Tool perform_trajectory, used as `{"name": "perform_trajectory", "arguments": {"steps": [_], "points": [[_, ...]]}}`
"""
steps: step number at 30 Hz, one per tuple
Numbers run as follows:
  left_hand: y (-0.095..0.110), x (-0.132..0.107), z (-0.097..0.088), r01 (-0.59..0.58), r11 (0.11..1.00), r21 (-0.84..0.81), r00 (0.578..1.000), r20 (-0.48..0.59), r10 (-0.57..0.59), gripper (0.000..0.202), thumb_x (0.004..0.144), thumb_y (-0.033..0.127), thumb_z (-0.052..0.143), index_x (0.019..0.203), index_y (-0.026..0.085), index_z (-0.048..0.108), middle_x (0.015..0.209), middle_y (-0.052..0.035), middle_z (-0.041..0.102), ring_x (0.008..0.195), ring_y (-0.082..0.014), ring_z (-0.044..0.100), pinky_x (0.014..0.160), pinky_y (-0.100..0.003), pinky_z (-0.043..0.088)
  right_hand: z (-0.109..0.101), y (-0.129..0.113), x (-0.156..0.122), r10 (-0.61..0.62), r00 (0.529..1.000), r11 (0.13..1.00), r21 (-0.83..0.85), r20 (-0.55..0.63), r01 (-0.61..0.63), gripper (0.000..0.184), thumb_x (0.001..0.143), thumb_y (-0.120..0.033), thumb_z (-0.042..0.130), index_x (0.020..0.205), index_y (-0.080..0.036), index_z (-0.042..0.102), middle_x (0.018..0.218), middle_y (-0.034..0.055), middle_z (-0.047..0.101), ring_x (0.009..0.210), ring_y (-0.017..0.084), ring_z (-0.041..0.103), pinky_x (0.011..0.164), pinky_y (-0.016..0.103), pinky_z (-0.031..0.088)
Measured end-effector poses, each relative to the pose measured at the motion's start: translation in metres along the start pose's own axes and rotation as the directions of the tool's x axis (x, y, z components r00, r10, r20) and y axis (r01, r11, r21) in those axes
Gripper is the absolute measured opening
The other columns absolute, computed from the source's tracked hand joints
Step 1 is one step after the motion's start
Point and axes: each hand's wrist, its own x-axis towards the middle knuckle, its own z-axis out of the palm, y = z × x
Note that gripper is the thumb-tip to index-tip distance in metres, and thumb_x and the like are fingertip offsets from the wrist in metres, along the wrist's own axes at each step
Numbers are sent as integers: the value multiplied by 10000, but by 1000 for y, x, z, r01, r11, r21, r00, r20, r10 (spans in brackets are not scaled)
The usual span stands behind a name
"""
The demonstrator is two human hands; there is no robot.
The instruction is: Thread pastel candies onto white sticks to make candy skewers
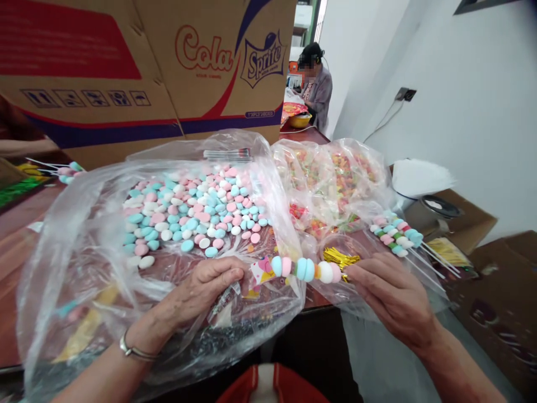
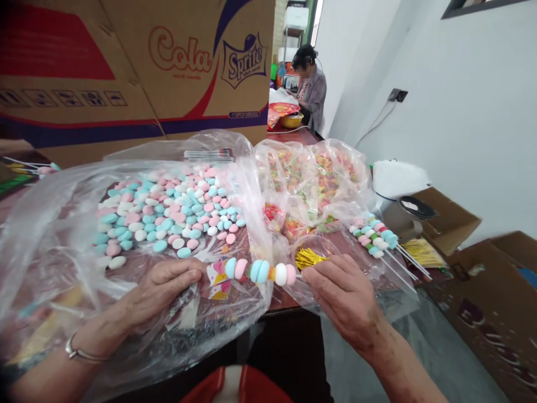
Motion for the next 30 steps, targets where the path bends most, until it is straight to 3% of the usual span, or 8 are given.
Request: {"name": "perform_trajectory", "arguments": {"steps": [6,10,15,18,22,27,30], "points": [[7,7,-7,-33,977,210,991,131,6,285,961,348,496,814,166,660,774,-2,642,719,-139,564,661,-209,428,-7,1,15,-73,984,996,-33,163,80,168,936,-100,519,1033,-177,633,859,55,691,747,189,513,707,349,361],[10,10,-9,-75,963,259,979,203,22,292,978,354,468,853,173,661,784,2,648,714,-132,564,667,-210,428,1,-2,23,-72,989,997,12,131,71,139,954,-120,505,1013,-174,618,872,61,687,823,200,546,741,351,379],[9,8,-12,-49,963,265,984,179,1,281,965,361,482,913,181,692,876,-15,692,808,-162,609,739,-229,441,13,-5,23,-50,994,998,47,101,45,156,970,-130,473,981,-171,622,872,63,687,841,198,576,743,354,378],[12,8,-12,9,975,221,959,276,-71,259,936,396,534,937,193,693,861,2,674,795,-161,592,720,-222,434,19,-8,24,-71,992,992,110,105,60,147,962,-120,488,995,-161,626,881,67,686,843,197,564,747,349,384],[26,8,-4,148,982,113,874,450,-184,274,900,450,594,951,194,676,775,25,609,714,-141,535,615,-207,395,24,-9,30,-83,993,990,117,83,73,143,961,-121,501,986,-156,637,860,57,682,804,185,521,751,349,370],[34,9,8,290,956,-32,851,465,-243,328,872,488,626,998,185,631,763,22,574,664,-136,523,568,-217,395,25,-11,39,-76,978,972,234,192,30,166,972,-160,488,907,-159,641,824,44,646,764,170,484,718,331,344],[30,10,15,284,957,-64,862,455,-225,316,852,470,658,992,189,623,803,18,571,672,-132,522,569,-216,401,33,-16,40,-109,944,956,294,312,14,235,990,-182,437,855,-157,629,772,31,591,740,167,469,699,325,335]]}}
